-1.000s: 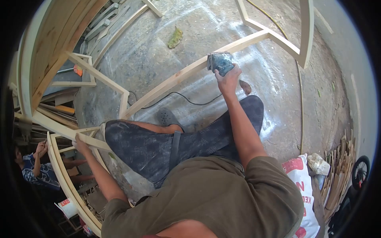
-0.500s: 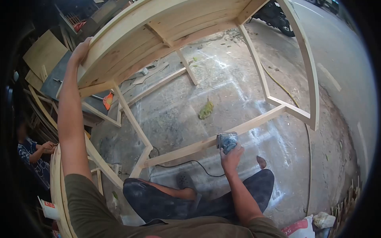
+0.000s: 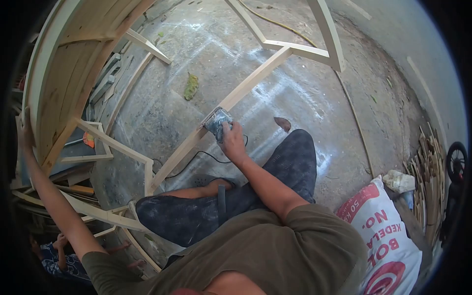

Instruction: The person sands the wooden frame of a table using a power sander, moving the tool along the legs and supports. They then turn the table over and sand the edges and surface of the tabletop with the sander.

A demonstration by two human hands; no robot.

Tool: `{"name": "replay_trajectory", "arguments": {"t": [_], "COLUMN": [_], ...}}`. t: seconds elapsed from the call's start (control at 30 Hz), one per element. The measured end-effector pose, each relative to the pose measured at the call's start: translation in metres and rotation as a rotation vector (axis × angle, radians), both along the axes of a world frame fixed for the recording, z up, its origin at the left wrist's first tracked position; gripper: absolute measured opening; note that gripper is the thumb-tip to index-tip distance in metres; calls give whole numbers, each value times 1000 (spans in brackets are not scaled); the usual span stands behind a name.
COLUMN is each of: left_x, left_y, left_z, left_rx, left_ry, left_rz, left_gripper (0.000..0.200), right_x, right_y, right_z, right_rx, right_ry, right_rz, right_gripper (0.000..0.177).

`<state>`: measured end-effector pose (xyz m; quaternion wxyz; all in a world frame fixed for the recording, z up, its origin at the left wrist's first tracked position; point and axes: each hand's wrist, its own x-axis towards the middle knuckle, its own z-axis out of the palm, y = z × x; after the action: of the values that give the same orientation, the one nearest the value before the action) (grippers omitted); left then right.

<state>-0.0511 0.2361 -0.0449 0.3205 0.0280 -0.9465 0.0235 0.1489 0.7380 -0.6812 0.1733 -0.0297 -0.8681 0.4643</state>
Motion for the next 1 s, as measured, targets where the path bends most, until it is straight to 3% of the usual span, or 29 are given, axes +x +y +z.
{"name": "replay_trajectory", "arguments": {"t": [0.13, 0.23, 0.3, 0.37, 0.43, 0.53, 0.57, 0.6, 0.63, 0.7, 0.8, 0.87, 0.93, 1.0], "left_x": [37, 66, 51, 22, -5, -14, 4, 5, 9, 10, -2, -15, -34, -50], "left_y": [5, 10, 21, 53, 97, 159, 208, 221, 233, 236, 227, 204, 179, 171], "left_z": [6, 21, 18, 16, 15, -13, -21, -24, -27, -23, -30, -28, -17, -12], "left_rx": [-19, -94, -116, -106, -105, -20, -214, -195, -168, -136, -179, -190, -205, -181], "left_ry": [-80, -81, -50, 13, 82, 218, 276, 283, 282, 296, 310, 309, 285, 267], "left_rz": [90, -50, -178, -228, -262, -197, 71, 105, 141, 167, 99, 100, 15, 13], "left_gripper": [87, 82, 79, 77, 75, 75, 78, 78, 78, 76, 69, 68, 69, 70], "right_x": [-40, -80, -109, -134, -158, -190, -205, -200, -205, -209, -214, -222, -217, -201], "right_y": [84, 157, 197, 242, 276, 325, 348, 346, 350, 342, 355, 351, 338, 330], "right_z": [-5, -25, -34, -25, -39, -50, -80, -44, -51, -52, -75, -72, -47, -8], "right_rx": [-86, -225, -259, -443, -381, -364, -432, -567, -653, -669, -538, -328, -411, -406], "right_ry": [-127, -226, -252, -383, -349, -405, -363, -420, -399, -381, -380, -494, -512, -501], "right_rz": [-247, -411, -592, -627, -718, -801, -733, -694, -587, -705, -634, -741, -852, -785], "right_gripper": [87, 96, 100, 104, 105, 102, 100, 94, 89, 81, 79, 94, 125, 122]}}
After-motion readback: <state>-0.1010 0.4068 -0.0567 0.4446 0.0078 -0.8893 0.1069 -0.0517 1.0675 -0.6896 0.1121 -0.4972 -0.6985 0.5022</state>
